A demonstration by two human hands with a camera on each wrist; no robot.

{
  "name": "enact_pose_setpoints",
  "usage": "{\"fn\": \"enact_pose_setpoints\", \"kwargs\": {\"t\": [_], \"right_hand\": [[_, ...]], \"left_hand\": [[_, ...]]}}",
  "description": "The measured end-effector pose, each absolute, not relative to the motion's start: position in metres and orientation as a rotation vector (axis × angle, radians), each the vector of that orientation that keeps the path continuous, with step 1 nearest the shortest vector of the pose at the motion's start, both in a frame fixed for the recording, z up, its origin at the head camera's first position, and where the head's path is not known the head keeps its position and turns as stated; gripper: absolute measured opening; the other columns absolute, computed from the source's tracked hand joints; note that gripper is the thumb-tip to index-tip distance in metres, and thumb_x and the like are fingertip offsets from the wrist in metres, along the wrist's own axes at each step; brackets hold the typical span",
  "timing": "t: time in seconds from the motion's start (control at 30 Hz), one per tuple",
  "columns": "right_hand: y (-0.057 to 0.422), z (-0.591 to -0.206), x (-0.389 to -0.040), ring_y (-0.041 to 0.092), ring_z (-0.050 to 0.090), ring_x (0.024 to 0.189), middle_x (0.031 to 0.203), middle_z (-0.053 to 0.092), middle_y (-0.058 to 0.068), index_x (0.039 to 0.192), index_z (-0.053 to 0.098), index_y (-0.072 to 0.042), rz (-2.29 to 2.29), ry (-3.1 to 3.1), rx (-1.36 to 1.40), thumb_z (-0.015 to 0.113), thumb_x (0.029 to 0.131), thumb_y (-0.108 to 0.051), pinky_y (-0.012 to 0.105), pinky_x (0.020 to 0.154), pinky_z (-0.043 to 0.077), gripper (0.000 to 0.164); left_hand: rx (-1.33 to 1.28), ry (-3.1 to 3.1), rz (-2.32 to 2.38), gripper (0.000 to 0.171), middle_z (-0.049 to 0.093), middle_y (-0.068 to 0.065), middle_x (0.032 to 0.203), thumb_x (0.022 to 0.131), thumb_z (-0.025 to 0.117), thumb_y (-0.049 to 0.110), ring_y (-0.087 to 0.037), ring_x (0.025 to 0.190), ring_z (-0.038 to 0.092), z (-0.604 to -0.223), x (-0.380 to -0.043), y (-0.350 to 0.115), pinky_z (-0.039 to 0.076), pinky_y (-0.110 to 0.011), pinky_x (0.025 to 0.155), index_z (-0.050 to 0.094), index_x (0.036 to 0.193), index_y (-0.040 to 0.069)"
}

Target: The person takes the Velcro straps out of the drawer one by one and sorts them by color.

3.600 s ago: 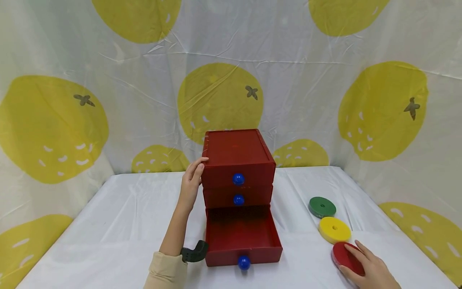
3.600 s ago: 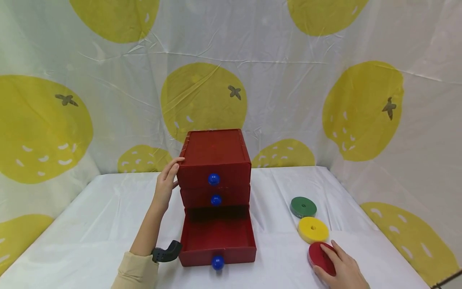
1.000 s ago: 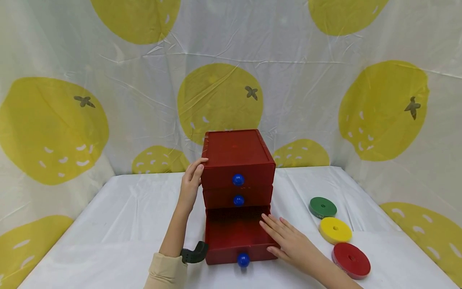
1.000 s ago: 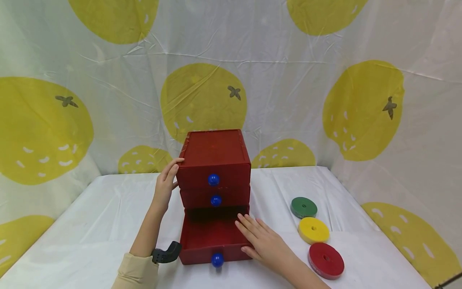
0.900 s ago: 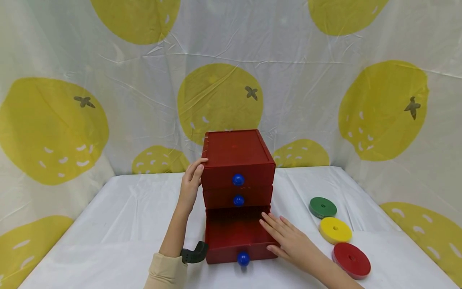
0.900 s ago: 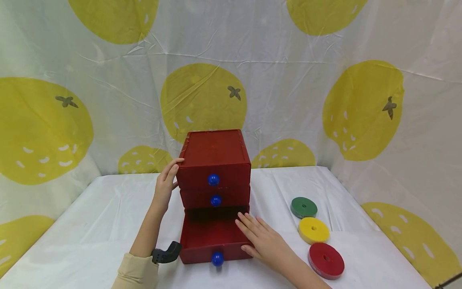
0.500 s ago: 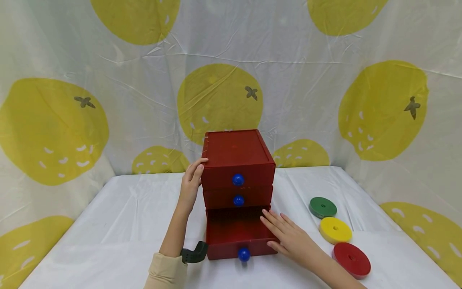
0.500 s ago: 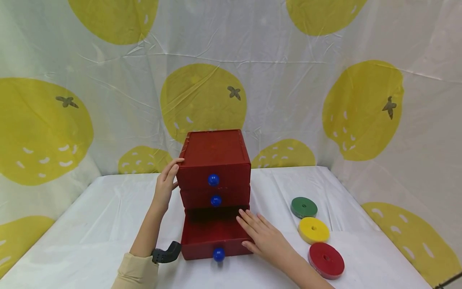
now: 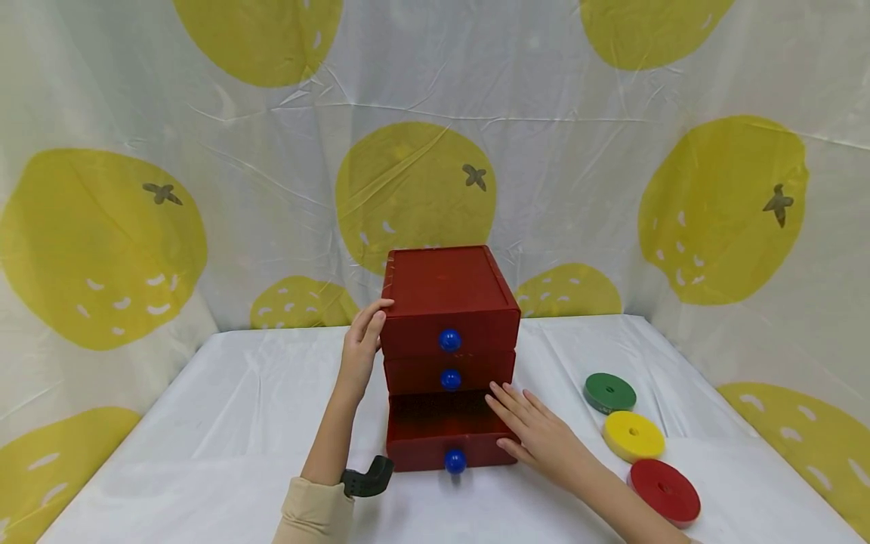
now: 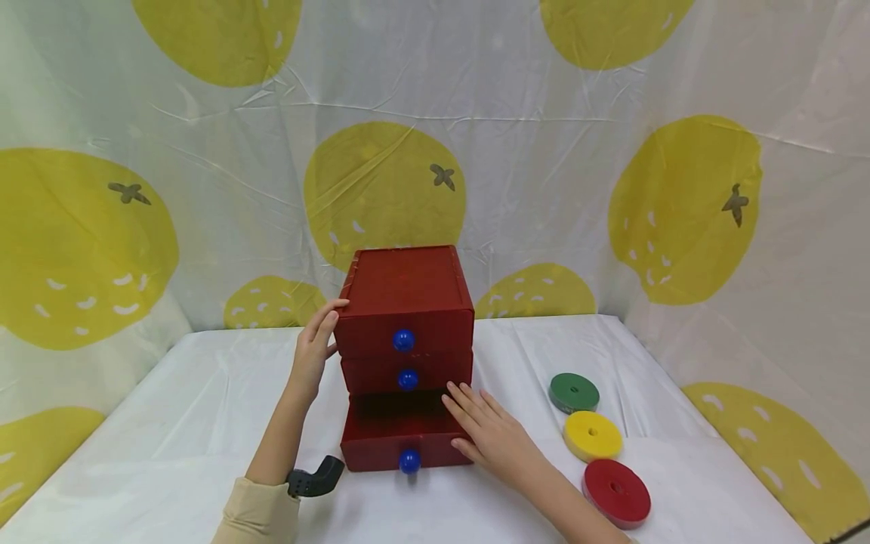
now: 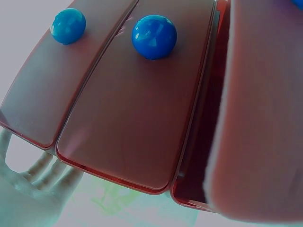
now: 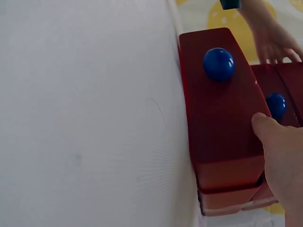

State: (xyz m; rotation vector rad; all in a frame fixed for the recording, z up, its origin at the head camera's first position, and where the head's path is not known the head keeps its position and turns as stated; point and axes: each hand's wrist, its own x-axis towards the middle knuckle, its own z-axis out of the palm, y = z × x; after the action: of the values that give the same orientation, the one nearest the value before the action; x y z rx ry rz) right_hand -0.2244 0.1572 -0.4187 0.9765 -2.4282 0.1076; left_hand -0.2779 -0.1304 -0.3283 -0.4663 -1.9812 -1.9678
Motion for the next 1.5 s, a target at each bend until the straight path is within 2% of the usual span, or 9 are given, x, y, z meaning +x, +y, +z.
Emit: {"fn": "enact_pose_setpoints", "kwargs": {"t": [0.33, 0.47, 0.57, 0.67, 0.83, 0.93, 1.07, 1.3, 1.5], "right_hand": [[0.156, -0.423, -0.240, 0.024, 0.033, 0.132, 0.144, 0.037, 0.007, 0.137, 0.041, -0.011, 0.048, -2.330, 0.994, 0.053, 0.089, -0.040, 0.022, 0.112, -0.004, 0.057], [0.155, -0.424, -0.245, 0.025, 0.033, 0.132, 0.145, 0.036, 0.008, 0.137, 0.041, -0.011, 0.038, -2.307, 1.008, 0.050, 0.091, -0.040, 0.023, 0.113, -0.005, 0.055], [0.154, -0.423, -0.249, 0.025, 0.031, 0.133, 0.145, 0.036, 0.008, 0.137, 0.041, -0.011, 0.025, -2.282, 1.017, 0.043, 0.094, -0.040, 0.024, 0.113, -0.006, 0.052], [0.154, -0.423, -0.253, 0.021, 0.023, 0.138, 0.145, 0.035, 0.008, 0.136, 0.041, -0.011, 0.006, -2.245, 1.023, 0.035, 0.096, -0.042, 0.025, 0.113, -0.006, 0.051], [0.154, -0.426, -0.263, 0.017, 0.014, 0.141, 0.146, 0.033, 0.007, 0.134, 0.044, -0.009, -0.048, -2.137, 1.020, 0.025, 0.098, -0.041, 0.031, 0.114, 0.009, 0.051], [0.154, -0.427, -0.268, 0.020, 0.017, 0.140, 0.146, 0.034, 0.008, 0.133, 0.046, -0.010, -0.072, -2.084, 1.018, 0.023, 0.099, -0.040, 0.035, 0.111, 0.022, 0.051], [0.154, -0.426, -0.273, 0.022, 0.023, 0.138, 0.145, 0.035, 0.007, 0.133, 0.046, -0.014, -0.082, -2.059, 1.017, 0.021, 0.099, -0.040, 0.037, 0.105, 0.031, 0.049], [0.151, -0.422, -0.276, 0.024, 0.036, 0.131, 0.143, 0.038, 0.005, 0.134, 0.045, -0.019, -0.184, -2.047, 0.982, 0.016, 0.100, -0.037, 0.041, 0.103, 0.033, 0.048], [0.151, -0.423, -0.280, 0.023, 0.038, 0.129, 0.141, 0.040, 0.004, 0.133, 0.046, -0.022, -0.166, -2.009, 0.976, 0.017, 0.100, -0.036, 0.040, 0.104, 0.030, 0.046]], "left_hand": [[-0.478, -1.976, -1.962, 0.034, 0.043, 0.001, 0.125, 0.095, 0.044, 0.035, -0.018, 0.105, 0.048, -0.333, -0.282, -0.131, 0.041, -0.040, 0.086, 0.053, 0.123, 0.018], [-0.484, -1.972, -1.962, 0.034, 0.044, 0.001, 0.125, 0.095, 0.044, 0.035, -0.018, 0.105, 0.048, -0.333, -0.282, -0.131, 0.042, -0.038, 0.085, 0.053, 0.123, 0.018], [-0.484, -1.975, -1.960, 0.034, 0.043, 0.001, 0.125, 0.095, 0.044, 0.035, -0.018, 0.105, 0.048, -0.333, -0.282, -0.131, 0.042, -0.036, 0.085, 0.053, 0.123, 0.018], [-0.480, -1.979, -1.959, 0.035, 0.043, 0.000, 0.126, 0.095, 0.043, 0.035, -0.017, 0.106, 0.048, -0.333, -0.282, -0.131, 0.043, -0.035, 0.085, 0.053, 0.123, 0.018], [-0.475, -1.980, -1.953, 0.034, 0.044, 0.000, 0.127, 0.095, 0.043, 0.035, -0.017, 0.105, 0.049, -0.332, -0.282, -0.131, 0.043, -0.034, 0.084, 0.053, 0.123, 0.018], [-0.474, -1.979, -1.954, 0.034, 0.043, 0.001, 0.128, 0.095, 0.043, 0.035, -0.017, 0.106, 0.049, -0.332, -0.282, -0.131, 0.043, -0.033, 0.084, 0.053, 0.123, 0.018], [-0.468, -1.979, -1.958, 0.035, 0.043, 0.001, 0.128, 0.095, 0.043, 0.035, -0.017, 0.107, 0.048, -0.332, -0.282, -0.131, 0.043, -0.033, 0.085, 0.052, 0.124, 0.018], [-0.454, -1.972, -1.957, 0.034, 0.044, 0.002, 0.126, 0.095, 0.043, 0.035, -0.016, 0.104, 0.049, -0.331, -0.282, -0.131, 0.043, -0.032, 0.083, 0.053, 0.123, 0.018], [-0.453, -1.966, -1.966, 0.034, 0.044, 0.003, 0.125, 0.095, 0.044, 0.034, -0.014, 0.101, 0.050, -0.332, -0.282, -0.131, 0.043, -0.030, 0.081, 0.053, 0.123, 0.018]]}}
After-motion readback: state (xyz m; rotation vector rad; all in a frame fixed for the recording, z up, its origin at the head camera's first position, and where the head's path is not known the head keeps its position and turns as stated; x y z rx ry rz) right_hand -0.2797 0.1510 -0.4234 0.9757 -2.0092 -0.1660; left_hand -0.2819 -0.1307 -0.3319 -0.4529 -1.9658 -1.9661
